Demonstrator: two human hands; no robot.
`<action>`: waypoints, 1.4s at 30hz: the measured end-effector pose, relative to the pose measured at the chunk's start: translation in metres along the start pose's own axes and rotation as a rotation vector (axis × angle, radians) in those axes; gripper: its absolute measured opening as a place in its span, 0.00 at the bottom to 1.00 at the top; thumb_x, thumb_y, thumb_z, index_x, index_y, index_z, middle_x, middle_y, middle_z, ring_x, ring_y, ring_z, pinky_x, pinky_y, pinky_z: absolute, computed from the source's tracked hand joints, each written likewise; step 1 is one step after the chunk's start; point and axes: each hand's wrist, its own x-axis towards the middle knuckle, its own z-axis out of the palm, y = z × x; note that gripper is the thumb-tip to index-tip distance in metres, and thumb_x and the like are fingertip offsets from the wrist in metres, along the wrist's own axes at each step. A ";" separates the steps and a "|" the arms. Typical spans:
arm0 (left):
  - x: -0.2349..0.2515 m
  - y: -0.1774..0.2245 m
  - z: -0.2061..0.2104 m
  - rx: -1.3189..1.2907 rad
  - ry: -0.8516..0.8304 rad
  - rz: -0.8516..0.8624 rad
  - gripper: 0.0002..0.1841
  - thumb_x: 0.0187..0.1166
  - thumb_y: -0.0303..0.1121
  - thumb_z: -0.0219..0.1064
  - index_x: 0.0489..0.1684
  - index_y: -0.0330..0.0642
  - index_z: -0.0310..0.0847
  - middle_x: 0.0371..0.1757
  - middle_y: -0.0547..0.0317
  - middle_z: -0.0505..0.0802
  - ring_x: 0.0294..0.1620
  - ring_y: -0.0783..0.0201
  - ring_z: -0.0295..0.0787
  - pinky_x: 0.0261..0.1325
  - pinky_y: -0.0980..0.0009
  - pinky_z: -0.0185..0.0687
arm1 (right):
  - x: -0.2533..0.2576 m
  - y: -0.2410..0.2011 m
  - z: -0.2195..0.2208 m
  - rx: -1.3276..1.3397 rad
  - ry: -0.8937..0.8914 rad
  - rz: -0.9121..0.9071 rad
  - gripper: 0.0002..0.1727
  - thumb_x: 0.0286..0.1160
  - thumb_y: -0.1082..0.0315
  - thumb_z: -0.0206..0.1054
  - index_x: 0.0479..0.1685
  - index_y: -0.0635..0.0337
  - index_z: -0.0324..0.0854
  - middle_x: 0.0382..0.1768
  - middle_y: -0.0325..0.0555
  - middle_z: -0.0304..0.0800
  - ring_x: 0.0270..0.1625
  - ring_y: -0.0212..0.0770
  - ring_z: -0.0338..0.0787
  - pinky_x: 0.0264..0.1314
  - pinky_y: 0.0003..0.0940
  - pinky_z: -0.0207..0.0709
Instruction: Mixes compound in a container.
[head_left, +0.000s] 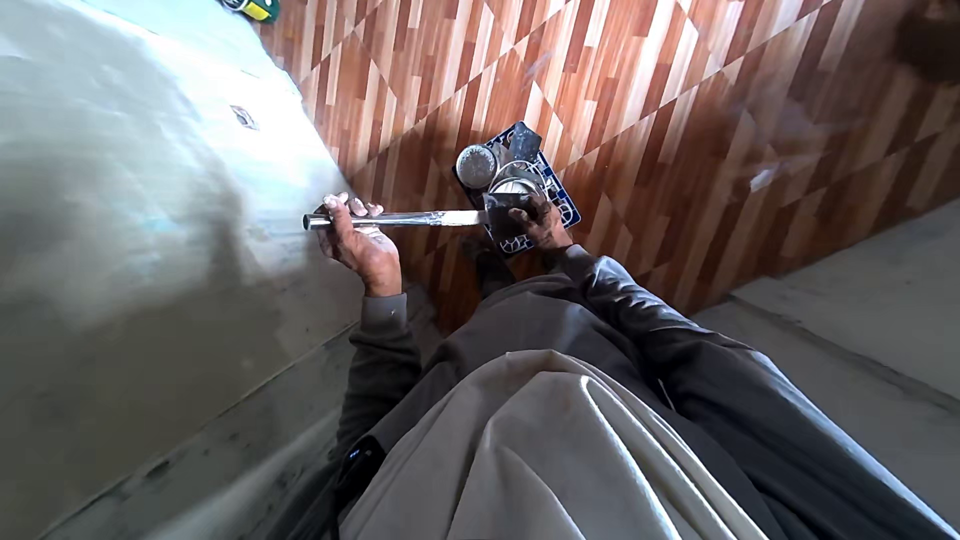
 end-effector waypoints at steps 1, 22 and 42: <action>-0.001 0.001 0.000 0.017 0.019 0.000 0.10 0.94 0.35 0.50 0.48 0.44 0.77 0.30 0.62 0.85 0.27 0.63 0.86 0.40 0.62 0.92 | -0.003 -0.008 0.005 0.028 -0.017 -0.026 0.16 0.78 0.59 0.71 0.55 0.61 0.87 0.46 0.50 0.94 0.51 0.43 0.93 0.62 0.49 0.84; 0.016 -0.010 -0.029 0.181 0.339 -0.043 0.10 0.92 0.39 0.57 0.38 0.49 0.74 0.18 0.68 0.71 0.15 0.68 0.70 0.23 0.68 0.79 | -0.008 0.031 0.014 -0.220 -0.019 0.141 0.21 0.79 0.59 0.69 0.63 0.65 0.84 0.53 0.63 0.92 0.60 0.59 0.91 0.70 0.60 0.78; 0.016 0.002 -0.006 0.097 0.209 0.015 0.11 0.93 0.38 0.53 0.38 0.49 0.73 0.17 0.68 0.73 0.13 0.68 0.71 0.22 0.69 0.81 | 0.014 -0.052 0.011 -0.132 -0.104 -0.132 0.18 0.76 0.61 0.70 0.56 0.67 0.84 0.45 0.58 0.93 0.52 0.54 0.93 0.62 0.56 0.82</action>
